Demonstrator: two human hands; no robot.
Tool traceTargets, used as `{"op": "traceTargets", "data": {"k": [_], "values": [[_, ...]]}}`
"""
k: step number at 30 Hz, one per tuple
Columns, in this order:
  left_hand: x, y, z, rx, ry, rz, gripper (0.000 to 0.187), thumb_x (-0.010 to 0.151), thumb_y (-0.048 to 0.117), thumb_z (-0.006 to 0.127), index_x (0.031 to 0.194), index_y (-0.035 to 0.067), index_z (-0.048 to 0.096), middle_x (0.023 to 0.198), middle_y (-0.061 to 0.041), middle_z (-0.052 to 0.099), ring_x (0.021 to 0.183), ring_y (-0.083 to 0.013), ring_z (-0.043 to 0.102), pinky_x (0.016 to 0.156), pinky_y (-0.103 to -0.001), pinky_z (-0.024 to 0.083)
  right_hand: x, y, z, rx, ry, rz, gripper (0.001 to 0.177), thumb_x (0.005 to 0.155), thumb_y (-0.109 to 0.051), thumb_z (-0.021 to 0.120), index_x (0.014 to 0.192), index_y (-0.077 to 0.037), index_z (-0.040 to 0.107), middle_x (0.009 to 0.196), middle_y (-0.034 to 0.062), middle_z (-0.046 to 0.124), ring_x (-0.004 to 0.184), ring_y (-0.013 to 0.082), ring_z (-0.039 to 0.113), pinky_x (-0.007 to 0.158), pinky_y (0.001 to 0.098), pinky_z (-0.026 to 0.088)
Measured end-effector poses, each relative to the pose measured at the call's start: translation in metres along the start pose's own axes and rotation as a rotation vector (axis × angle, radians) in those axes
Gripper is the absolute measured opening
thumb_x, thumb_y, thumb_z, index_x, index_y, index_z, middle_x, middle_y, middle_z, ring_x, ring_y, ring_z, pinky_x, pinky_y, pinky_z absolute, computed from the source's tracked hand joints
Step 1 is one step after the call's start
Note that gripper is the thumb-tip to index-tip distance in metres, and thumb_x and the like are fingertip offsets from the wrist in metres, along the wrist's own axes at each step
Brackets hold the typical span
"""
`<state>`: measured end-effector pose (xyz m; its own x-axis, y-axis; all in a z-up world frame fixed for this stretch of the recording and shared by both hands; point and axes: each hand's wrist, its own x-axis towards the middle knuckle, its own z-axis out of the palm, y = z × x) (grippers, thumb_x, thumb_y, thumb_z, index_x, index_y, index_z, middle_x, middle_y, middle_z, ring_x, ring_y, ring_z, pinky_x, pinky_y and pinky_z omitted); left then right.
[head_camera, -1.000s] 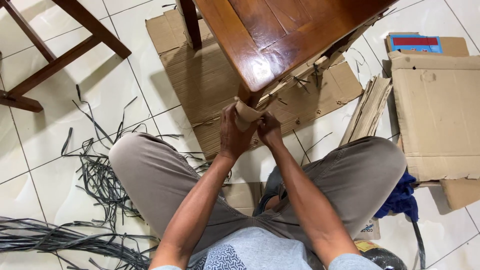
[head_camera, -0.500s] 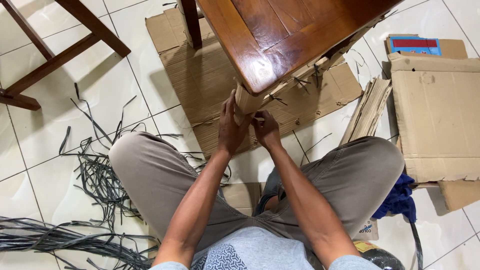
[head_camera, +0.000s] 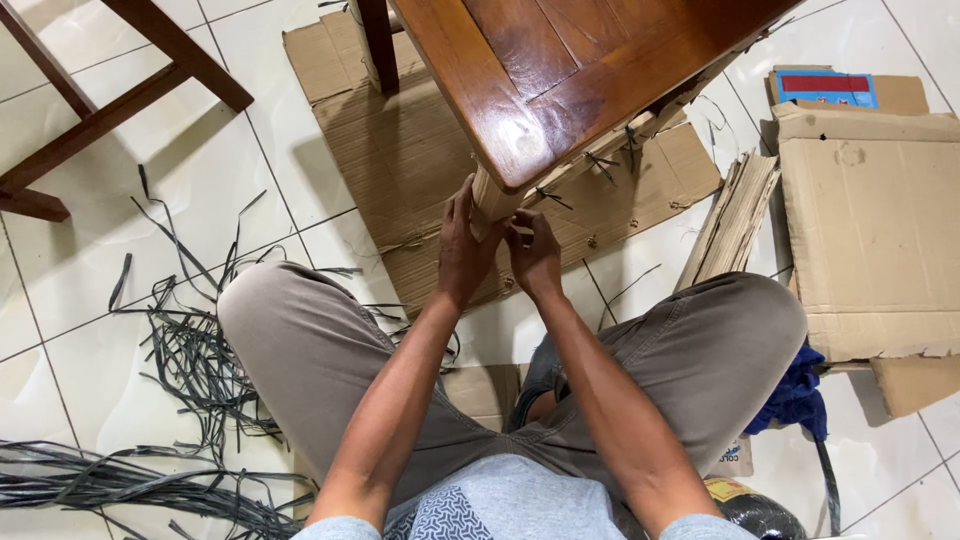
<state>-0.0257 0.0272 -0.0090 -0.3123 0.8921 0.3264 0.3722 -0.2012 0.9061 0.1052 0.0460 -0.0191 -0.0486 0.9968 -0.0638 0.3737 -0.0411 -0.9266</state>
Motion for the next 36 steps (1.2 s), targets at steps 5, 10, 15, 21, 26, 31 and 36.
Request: {"op": "traceTargets", "data": {"k": [5,10,15,21,26,31,36], "values": [[0.0,-0.009,0.004,0.002,-0.009,-0.022,0.083,0.086,0.022,0.085,0.156,0.009,0.042,0.131,-0.025,0.057,0.124,-0.0486,0.059,0.102,-0.055,0.051,-0.002,0.001,0.003,0.007,-0.025,0.013,0.034,0.102,-0.016,0.069,0.132,-0.004,0.059,0.124,0.0232,0.064,0.109,0.0418,0.071,0.09,0.0512,0.062],[-0.003,-0.01,0.001,0.013,-0.007,-0.024,0.085,0.086,0.022,0.086,0.157,0.011,0.041,0.128,-0.025,0.058,0.121,-0.0495,0.06,0.099,-0.055,0.052,-0.004,0.006,0.007,-0.083,-0.108,0.088,0.044,0.097,-0.01,0.07,0.138,-0.003,0.054,0.133,0.0238,0.06,0.115,0.0411,0.069,0.096,0.0519,0.061],[-0.006,-0.003,-0.002,0.043,-0.02,-0.047,0.087,0.087,0.023,0.084,0.16,0.013,0.038,0.132,-0.025,0.058,0.123,-0.0493,0.06,0.099,-0.056,0.052,-0.009,-0.001,0.003,-0.072,-0.136,0.183,0.04,0.097,-0.009,0.067,0.136,-0.009,0.055,0.136,0.0176,0.061,0.12,0.0366,0.067,0.1,0.0486,0.06],[-0.014,-0.004,-0.003,0.177,-0.069,-0.141,0.089,0.087,0.033,0.083,0.16,0.016,0.035,0.135,-0.021,0.055,0.119,-0.0493,0.062,0.093,-0.061,0.056,-0.016,0.013,0.002,-0.138,-0.142,0.054,0.031,0.096,-0.005,0.063,0.126,-0.008,0.059,0.122,0.0196,0.068,0.107,0.0385,0.072,0.088,0.0491,0.064],[-0.017,-0.003,-0.005,0.175,-0.118,-0.214,0.09,0.088,0.033,0.08,0.161,0.017,0.031,0.138,-0.022,0.052,0.119,-0.0533,0.061,0.094,-0.066,0.054,-0.02,0.026,0.007,-0.168,-0.171,0.078,0.033,0.093,-0.006,0.065,0.125,-0.009,0.057,0.124,0.0191,0.069,0.106,0.0342,0.073,0.088,0.0464,0.063],[-0.018,-0.013,-0.003,0.177,-0.108,-0.209,0.092,0.086,0.036,0.081,0.162,0.019,0.031,0.138,-0.021,0.052,0.12,-0.0531,0.061,0.094,-0.065,0.055,-0.02,0.049,0.012,-0.23,-0.153,-0.032,0.034,0.093,-0.008,0.066,0.125,-0.013,0.057,0.122,0.0181,0.071,0.098,0.0338,0.076,0.086,0.0493,0.063],[-0.017,-0.027,-0.001,0.217,-0.1,-0.193,0.102,0.078,0.034,0.087,0.161,0.016,0.031,0.135,-0.023,0.052,0.12,-0.0518,0.061,0.092,-0.062,0.058,-0.016,0.092,0.017,-0.436,-0.078,-0.149,0.038,0.091,-0.015,0.072,0.125,-0.007,0.058,0.113,0.0233,0.073,0.095,0.0423,0.075,0.082,0.0549,0.062]]}}
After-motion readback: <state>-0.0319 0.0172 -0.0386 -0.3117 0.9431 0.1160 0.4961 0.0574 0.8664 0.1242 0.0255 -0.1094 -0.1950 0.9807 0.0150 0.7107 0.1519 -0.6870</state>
